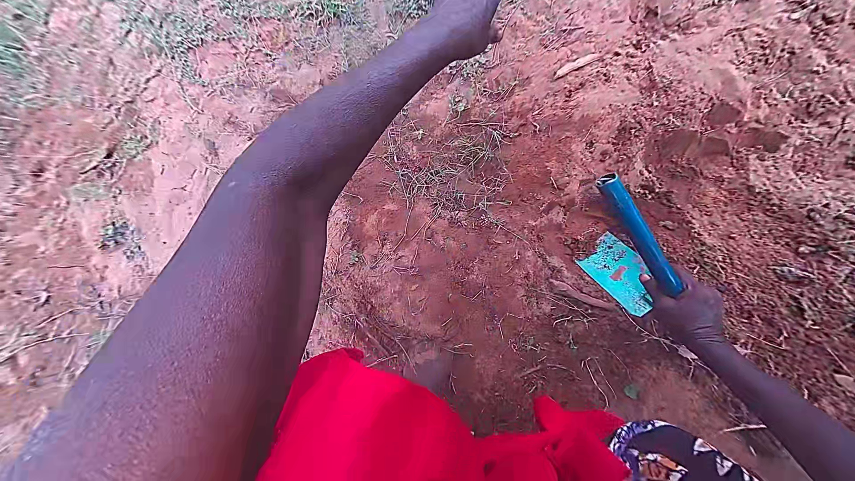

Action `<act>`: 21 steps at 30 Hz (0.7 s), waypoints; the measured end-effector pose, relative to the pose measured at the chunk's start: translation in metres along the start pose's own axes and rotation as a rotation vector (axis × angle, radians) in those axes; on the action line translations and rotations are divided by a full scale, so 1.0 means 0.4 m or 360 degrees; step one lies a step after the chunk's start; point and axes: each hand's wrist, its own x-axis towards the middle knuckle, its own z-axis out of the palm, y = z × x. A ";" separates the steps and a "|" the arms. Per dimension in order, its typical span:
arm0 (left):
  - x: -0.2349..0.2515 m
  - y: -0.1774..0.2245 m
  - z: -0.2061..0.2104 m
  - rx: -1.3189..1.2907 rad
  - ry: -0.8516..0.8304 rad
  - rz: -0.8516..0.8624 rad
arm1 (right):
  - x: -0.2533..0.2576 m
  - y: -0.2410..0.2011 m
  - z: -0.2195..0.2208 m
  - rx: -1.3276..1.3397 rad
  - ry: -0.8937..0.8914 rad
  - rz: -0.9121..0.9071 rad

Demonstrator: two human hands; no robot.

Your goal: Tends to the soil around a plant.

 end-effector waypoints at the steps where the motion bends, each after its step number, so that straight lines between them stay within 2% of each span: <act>1: -0.009 0.031 0.084 -0.0167 -0.0058 0.0172 | 0.000 0.002 -0.001 -0.0002 -0.0009 -0.0001; 3: -0.047 0.108 0.293 -0.0605 -0.0220 0.0468 | 0.003 0.009 -0.002 0.0009 -0.0005 -0.0023; 5: -0.093 0.171 0.488 -0.0757 -0.0410 0.0473 | 0.002 0.014 0.006 0.0021 0.0025 -0.0035; 7: -0.115 0.199 0.618 -0.0481 -0.0527 0.0247 | -0.001 0.013 0.004 0.0037 0.0030 -0.0029; 9: -0.108 0.190 0.702 -0.0091 -0.0558 0.0030 | -0.003 0.014 0.006 0.0026 0.0046 -0.0023; 12: -0.099 0.172 0.716 0.0066 -0.0556 -0.0122 | 0.002 0.024 0.013 -0.0006 0.0088 -0.0061; 16: -0.095 0.188 0.670 -0.0086 -0.0760 -0.0171 | 0.002 0.020 0.006 -0.0026 0.0033 0.0019; 21: -0.131 0.165 0.637 -0.0254 -0.0736 -0.0136 | 0.008 0.024 0.002 0.0011 -0.0016 0.0029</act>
